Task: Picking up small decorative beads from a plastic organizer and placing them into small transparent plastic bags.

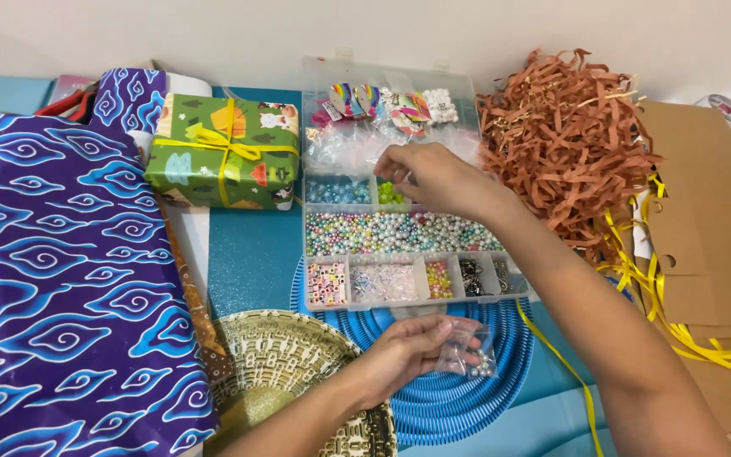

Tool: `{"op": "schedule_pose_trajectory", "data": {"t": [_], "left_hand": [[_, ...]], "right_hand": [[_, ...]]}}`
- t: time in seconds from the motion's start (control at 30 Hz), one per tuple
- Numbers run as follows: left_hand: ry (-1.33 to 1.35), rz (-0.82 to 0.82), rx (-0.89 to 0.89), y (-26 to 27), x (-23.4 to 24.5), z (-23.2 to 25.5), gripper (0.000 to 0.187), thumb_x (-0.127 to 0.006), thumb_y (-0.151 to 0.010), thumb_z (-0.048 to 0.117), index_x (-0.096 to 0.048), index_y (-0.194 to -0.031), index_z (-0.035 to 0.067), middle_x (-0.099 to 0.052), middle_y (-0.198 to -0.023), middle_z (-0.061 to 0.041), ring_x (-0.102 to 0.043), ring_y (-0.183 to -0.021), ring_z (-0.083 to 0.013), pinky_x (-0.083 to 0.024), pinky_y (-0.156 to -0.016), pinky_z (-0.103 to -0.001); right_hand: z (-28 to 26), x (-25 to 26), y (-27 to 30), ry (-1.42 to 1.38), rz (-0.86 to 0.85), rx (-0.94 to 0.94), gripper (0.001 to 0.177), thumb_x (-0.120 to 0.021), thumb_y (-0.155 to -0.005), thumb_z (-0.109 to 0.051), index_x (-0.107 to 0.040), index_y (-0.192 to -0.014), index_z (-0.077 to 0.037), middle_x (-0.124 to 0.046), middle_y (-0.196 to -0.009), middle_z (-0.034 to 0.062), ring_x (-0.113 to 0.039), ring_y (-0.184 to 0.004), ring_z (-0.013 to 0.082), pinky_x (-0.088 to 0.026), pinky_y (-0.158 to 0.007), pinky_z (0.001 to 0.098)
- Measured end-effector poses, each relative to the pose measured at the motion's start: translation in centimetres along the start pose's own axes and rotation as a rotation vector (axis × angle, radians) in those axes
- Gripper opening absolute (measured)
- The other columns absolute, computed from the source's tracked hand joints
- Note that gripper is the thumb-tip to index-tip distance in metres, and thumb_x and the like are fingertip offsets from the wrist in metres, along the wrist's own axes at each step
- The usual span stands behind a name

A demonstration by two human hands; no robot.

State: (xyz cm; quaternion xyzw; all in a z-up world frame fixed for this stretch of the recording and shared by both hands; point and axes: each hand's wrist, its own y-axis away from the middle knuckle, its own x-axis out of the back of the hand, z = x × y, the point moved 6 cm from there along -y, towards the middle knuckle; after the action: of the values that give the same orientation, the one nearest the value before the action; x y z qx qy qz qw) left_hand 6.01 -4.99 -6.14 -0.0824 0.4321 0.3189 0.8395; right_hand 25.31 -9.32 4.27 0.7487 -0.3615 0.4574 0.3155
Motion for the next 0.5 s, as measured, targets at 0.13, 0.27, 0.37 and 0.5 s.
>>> {"op": "schedule_pose_trajectory", "data": {"t": [0.13, 0.27, 0.37, 0.5], "left_hand": [[-0.017, -0.006, -0.006, -0.1, 0.0, -0.1, 0.044, -0.049, -0.103, 0.019, -0.053, -0.14, -0.004, -0.065, -0.122, -0.016, -0.065, -0.113, -0.0291, -0.055, -0.099, -0.038], [-0.04, 0.01, 0.002, -0.1, -0.1, 0.0, 0.043, -0.05, -0.103, 0.021, -0.056, -0.137, -0.005, -0.066, -0.121, -0.016, -0.066, -0.113, -0.0286, -0.055, -0.098, -0.038], [-0.034, 0.027, 0.004, -0.1, 0.0, -0.1, 0.043, -0.051, -0.102, 0.022, -0.058, -0.135, -0.005, -0.067, -0.12, -0.016, -0.067, -0.111, -0.0283, -0.056, -0.097, -0.037], [-0.036, 0.019, -0.004, 0.0, -0.3, 0.2, 0.041, -0.048, -0.104, 0.02, -0.058, -0.135, -0.005, -0.066, -0.121, -0.017, -0.067, -0.111, -0.0285, -0.056, -0.096, -0.037]], "right_hand": [[-0.6, 0.1, 0.6, 0.17, -0.057, -0.119, 0.012, -0.063, -0.096, -0.011, -0.071, -0.104, -0.015, -0.075, -0.106, 0.0024, -0.075, -0.075, 0.0151, -0.053, -0.062, 0.0368], [0.2, -0.6, -0.4, 0.236, -0.046, -0.084, 0.023, -0.078, -0.089, -0.026, -0.075, -0.109, -0.014, -0.079, -0.097, 0.0001, -0.073, -0.085, 0.0183, -0.056, -0.078, 0.0397], [0.6, -0.9, -0.9, 0.245, -0.036, -0.067, 0.031, -0.082, -0.084, -0.03, -0.075, -0.112, -0.017, -0.08, -0.101, -0.0026, -0.074, -0.095, 0.02, -0.056, -0.082, 0.0413], [0.5, -0.9, -0.8, 0.172, -0.085, -0.08, 0.023, -0.078, -0.088, -0.026, -0.074, -0.109, -0.018, -0.079, -0.102, -0.0021, -0.074, -0.09, 0.017, -0.058, -0.072, 0.0374]]}}
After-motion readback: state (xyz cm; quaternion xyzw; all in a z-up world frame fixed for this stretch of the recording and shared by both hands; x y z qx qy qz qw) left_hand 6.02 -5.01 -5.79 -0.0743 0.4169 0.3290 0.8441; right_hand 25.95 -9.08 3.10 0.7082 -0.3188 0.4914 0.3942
